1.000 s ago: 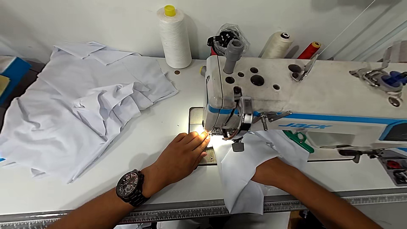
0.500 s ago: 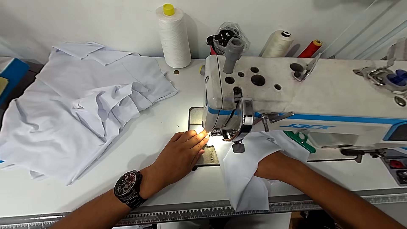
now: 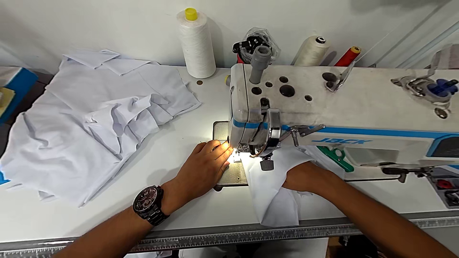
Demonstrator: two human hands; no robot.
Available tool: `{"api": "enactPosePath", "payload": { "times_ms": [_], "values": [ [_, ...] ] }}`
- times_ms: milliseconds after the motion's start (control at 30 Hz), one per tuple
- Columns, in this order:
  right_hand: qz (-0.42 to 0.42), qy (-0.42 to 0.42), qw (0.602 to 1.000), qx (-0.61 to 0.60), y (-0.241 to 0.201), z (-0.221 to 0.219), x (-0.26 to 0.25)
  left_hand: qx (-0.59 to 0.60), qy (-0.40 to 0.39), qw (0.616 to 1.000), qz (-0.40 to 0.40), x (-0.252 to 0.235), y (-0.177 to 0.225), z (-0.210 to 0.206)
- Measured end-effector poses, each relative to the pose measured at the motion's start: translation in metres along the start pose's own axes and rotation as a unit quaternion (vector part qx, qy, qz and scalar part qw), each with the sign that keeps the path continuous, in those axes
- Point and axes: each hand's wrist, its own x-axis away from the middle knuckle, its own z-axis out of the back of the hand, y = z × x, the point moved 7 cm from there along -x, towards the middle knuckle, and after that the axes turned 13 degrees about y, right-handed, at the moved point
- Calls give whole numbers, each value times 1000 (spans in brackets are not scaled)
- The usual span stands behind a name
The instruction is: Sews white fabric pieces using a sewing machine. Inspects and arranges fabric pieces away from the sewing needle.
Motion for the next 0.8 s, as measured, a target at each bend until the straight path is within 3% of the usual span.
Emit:
{"api": "enactPosePath", "payload": {
  "times_ms": [133,333,400,467,500,600,633,733,800],
  "values": [
    [6,32,999,-8,-4,4,1,-2,-17,1000,12,2,-1,-3],
    [-48,-32,998,16,-15,9,1,-19,-25,999,13,1,6,2],
    [-94,-24,995,5,-23,9,0,21,30,999,1,-10,34,20],
    [-151,43,987,-30,-40,4,6,73,45,996,-27,-28,82,33],
    [-184,66,980,-48,-54,-2,12,92,30,994,-44,-38,108,34],
    [-327,-80,931,-145,-110,-30,32,102,-113,986,-73,-65,164,4],
    [-370,-88,911,-159,-125,-32,36,97,-147,980,-88,-68,176,-13],
    [-397,190,880,-178,-142,-39,56,95,-131,975,-150,-70,206,-34],
    [-313,233,912,-125,-149,-39,63,135,-65,985,-90,-64,203,-11]
  ]
}}
